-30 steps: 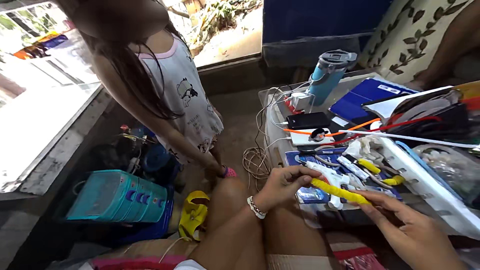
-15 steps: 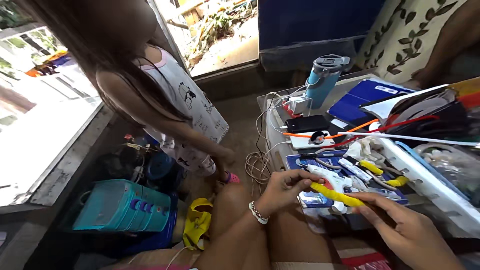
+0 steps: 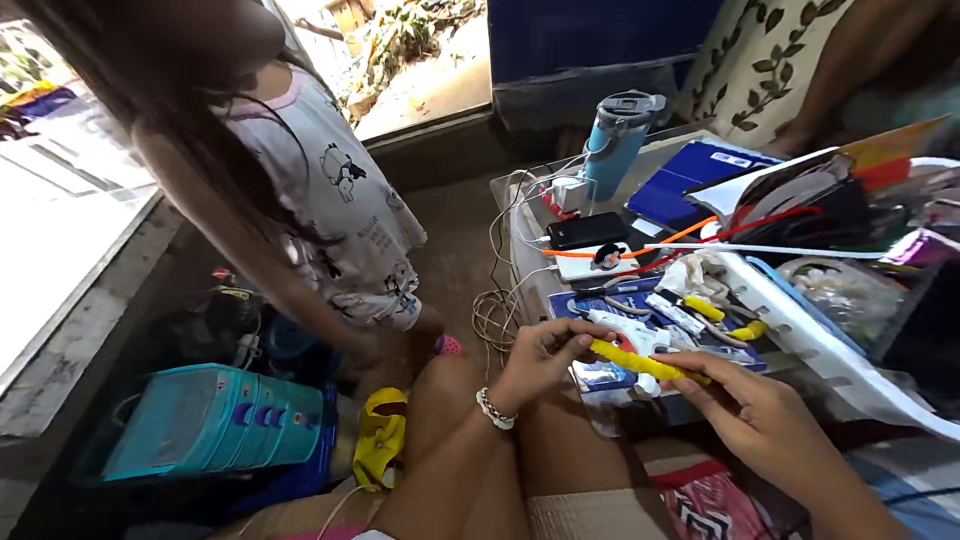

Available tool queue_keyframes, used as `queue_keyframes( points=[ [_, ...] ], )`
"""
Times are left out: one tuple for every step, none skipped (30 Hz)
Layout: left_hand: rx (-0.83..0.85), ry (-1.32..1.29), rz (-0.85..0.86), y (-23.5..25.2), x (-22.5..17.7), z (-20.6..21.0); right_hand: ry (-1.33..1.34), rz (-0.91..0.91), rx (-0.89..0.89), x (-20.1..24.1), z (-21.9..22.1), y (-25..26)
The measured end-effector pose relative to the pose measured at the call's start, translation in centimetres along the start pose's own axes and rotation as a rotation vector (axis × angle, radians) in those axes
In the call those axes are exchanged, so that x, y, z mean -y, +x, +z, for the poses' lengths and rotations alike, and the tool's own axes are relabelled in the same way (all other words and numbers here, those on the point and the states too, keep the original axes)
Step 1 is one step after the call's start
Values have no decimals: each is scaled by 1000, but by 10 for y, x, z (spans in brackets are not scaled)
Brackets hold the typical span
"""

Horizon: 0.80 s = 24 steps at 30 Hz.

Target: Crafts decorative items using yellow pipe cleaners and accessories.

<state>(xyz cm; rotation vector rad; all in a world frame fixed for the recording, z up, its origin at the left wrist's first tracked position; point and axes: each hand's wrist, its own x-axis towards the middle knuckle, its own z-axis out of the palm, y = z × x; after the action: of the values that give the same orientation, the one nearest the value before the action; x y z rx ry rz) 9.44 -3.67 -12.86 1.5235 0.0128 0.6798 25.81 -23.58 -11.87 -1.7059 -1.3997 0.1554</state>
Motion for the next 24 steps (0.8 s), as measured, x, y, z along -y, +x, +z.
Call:
queue_keyframes(
  points=[
    [-8,4,0,0,-2,0,17,-9,-4,0,0,1],
    [-11,8,-3,0,-3,1,28,-16,-12,1,0,1],
    [-10,9,-8,-1,-4,1,35,-18,-21,1,1,1],
    [-3,6,-16,-2,-5,2,33,-15,-30,1,1,0],
    [3,6,-21,-2,-5,2,29,-12,-33,2,0,0],
    [6,11,-21,-2,-5,2,27,-7,-26,2,0,1],
    [10,16,-26,-2,-6,2,28,0,-13,4,-2,1],
    [7,20,-34,-2,-6,2,24,8,2,6,-3,1],
    [-3,22,-41,-3,-5,3,25,17,15,8,-3,1],
    [-15,23,-48,-4,-5,5,21,21,29,12,-3,1],
    [-23,31,-54,-5,-4,6,18,22,38,15,-3,3],
    [-26,39,-60,-5,-4,8,9,22,39,18,-2,5],
    [-29,42,-63,-6,-3,10,-5,16,31,20,0,7],
    [-31,41,-61,-6,-2,12,-27,4,21,22,3,9],
    [-35,46,-57,-7,-1,14,-47,-13,10,23,5,12],
    [-38,50,-53,-8,0,17,-60,-27,2,24,7,14],
    [-42,48,-51,-8,1,19,-71,-35,-4,25,9,16],
    [-48,48,-48,-9,1,20,-85,-37,-12,26,11,18],
    [-52,48,-47,-9,2,20,-98,-37,-23,26,13,19],
    [-53,49,-46,-10,2,19,-105,-37,-31,27,14,21],
    [-52,52,-41,-10,1,18,-106,-38,-42,27,15,22],
    [-44,51,-34,-10,1,17,-102,-36,-55,27,17,23],
    [-35,50,-31,-10,1,15,-94,-36,-66,27,18,24],
    [-25,52,-30,-9,1,14,-77,-38,-77,27,19,25]
  ],
)
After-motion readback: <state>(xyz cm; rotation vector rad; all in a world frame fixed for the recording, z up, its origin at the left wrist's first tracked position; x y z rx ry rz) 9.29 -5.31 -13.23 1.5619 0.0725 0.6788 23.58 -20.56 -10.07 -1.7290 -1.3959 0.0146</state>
